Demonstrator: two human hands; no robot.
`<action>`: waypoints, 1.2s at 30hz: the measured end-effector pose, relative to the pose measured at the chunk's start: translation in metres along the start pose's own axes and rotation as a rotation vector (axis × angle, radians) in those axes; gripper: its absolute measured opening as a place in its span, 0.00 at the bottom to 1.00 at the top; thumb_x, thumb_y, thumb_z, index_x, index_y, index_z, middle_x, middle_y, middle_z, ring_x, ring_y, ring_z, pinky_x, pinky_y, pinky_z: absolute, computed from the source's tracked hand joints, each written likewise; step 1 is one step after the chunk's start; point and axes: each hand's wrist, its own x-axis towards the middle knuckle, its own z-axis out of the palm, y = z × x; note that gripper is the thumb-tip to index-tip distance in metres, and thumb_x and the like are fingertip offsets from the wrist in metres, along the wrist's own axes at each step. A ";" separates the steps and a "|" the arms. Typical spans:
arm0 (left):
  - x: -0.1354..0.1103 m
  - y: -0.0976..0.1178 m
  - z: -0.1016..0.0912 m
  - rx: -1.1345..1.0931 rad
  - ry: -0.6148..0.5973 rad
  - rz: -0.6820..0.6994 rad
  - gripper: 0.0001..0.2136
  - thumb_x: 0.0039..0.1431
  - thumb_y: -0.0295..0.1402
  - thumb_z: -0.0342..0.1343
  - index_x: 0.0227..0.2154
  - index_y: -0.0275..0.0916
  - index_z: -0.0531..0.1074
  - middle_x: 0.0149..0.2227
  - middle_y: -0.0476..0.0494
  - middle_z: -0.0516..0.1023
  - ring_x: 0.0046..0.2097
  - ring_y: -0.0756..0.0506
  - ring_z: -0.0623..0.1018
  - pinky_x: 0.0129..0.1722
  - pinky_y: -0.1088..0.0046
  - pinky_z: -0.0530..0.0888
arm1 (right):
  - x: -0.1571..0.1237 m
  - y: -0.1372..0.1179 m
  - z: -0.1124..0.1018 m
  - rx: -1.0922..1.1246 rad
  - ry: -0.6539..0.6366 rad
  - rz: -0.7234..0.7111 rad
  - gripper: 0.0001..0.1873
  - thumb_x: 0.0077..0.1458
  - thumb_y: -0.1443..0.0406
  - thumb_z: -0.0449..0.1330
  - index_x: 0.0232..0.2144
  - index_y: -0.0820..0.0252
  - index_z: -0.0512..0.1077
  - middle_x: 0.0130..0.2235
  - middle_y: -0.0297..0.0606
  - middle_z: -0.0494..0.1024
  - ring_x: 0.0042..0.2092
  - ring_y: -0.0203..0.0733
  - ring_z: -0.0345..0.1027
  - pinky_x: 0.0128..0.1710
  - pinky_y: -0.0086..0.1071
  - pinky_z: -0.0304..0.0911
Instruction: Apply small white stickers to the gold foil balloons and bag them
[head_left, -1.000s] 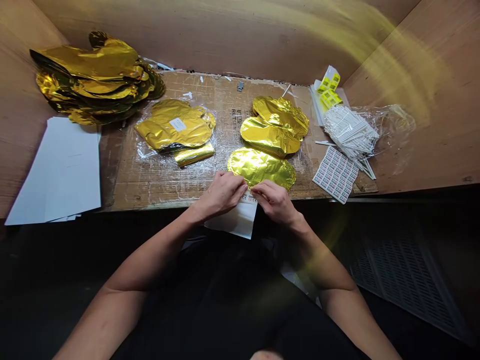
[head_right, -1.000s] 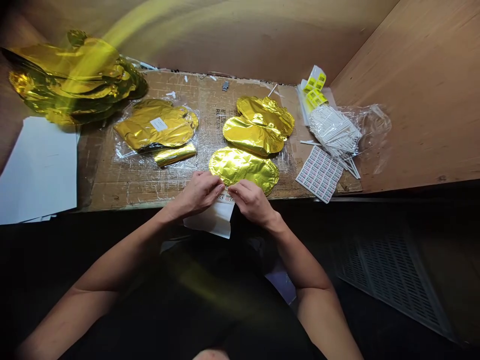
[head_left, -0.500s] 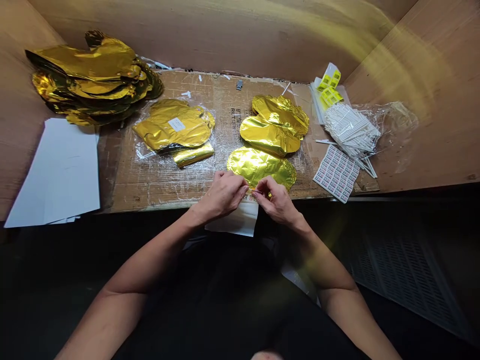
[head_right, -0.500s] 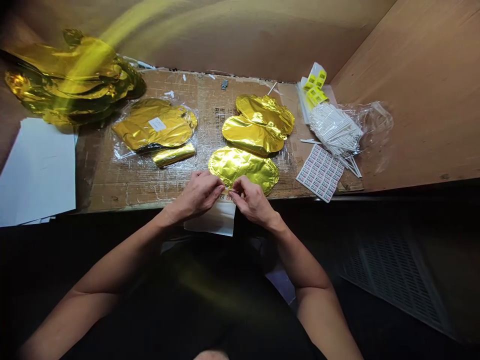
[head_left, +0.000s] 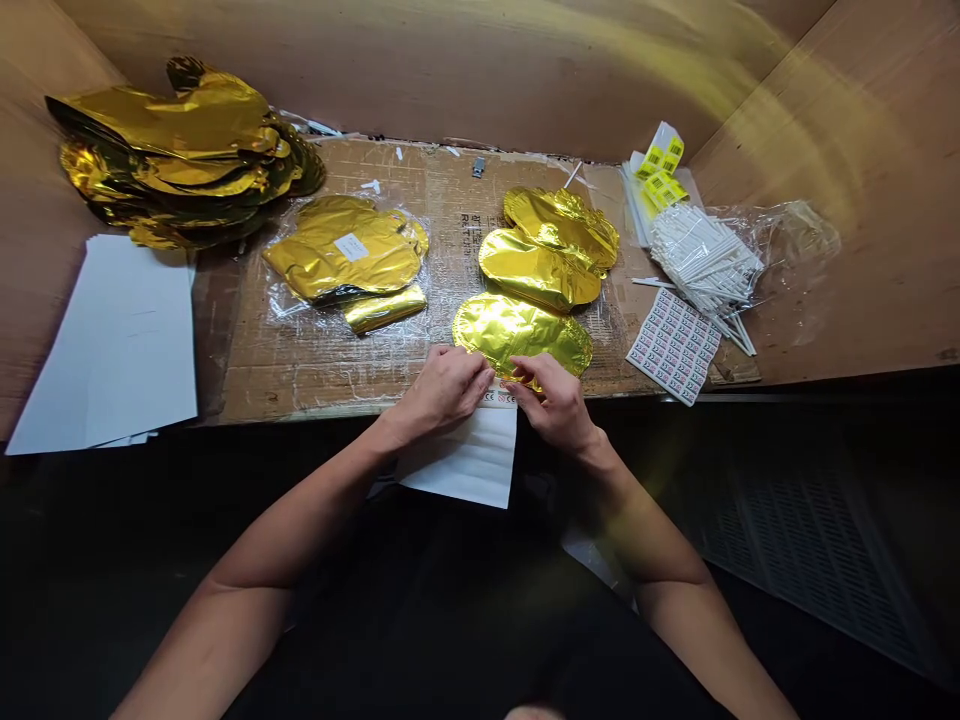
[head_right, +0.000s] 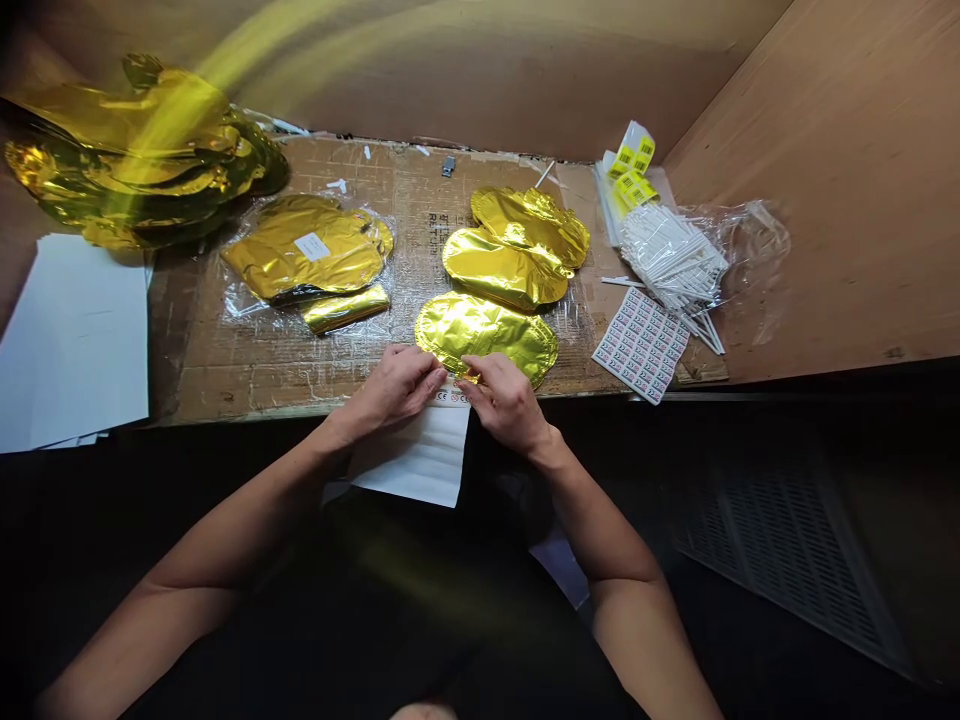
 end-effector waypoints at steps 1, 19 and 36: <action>0.000 0.000 0.000 0.004 0.005 0.004 0.16 0.76 0.36 0.44 0.32 0.41 0.71 0.32 0.44 0.77 0.37 0.42 0.76 0.52 0.59 0.69 | 0.001 -0.001 0.000 0.025 -0.006 0.029 0.10 0.72 0.62 0.58 0.50 0.53 0.77 0.42 0.43 0.80 0.43 0.48 0.74 0.44 0.43 0.71; -0.013 -0.019 0.027 0.149 -0.070 0.212 0.14 0.77 0.31 0.45 0.46 0.39 0.77 0.70 0.34 0.72 0.73 0.35 0.68 0.67 0.48 0.65 | 0.034 0.026 0.000 -0.023 -0.242 0.402 0.11 0.66 0.60 0.63 0.32 0.58 0.75 0.32 0.37 0.81 0.33 0.41 0.69 0.38 0.35 0.61; -0.018 -0.031 0.023 0.120 -0.108 0.420 0.12 0.76 0.30 0.48 0.49 0.42 0.78 0.72 0.40 0.70 0.75 0.37 0.65 0.67 0.49 0.65 | 0.050 0.050 -0.018 0.165 -0.410 0.420 0.20 0.67 0.52 0.59 0.30 0.60 0.74 0.27 0.31 0.72 0.30 0.36 0.61 0.33 0.31 0.55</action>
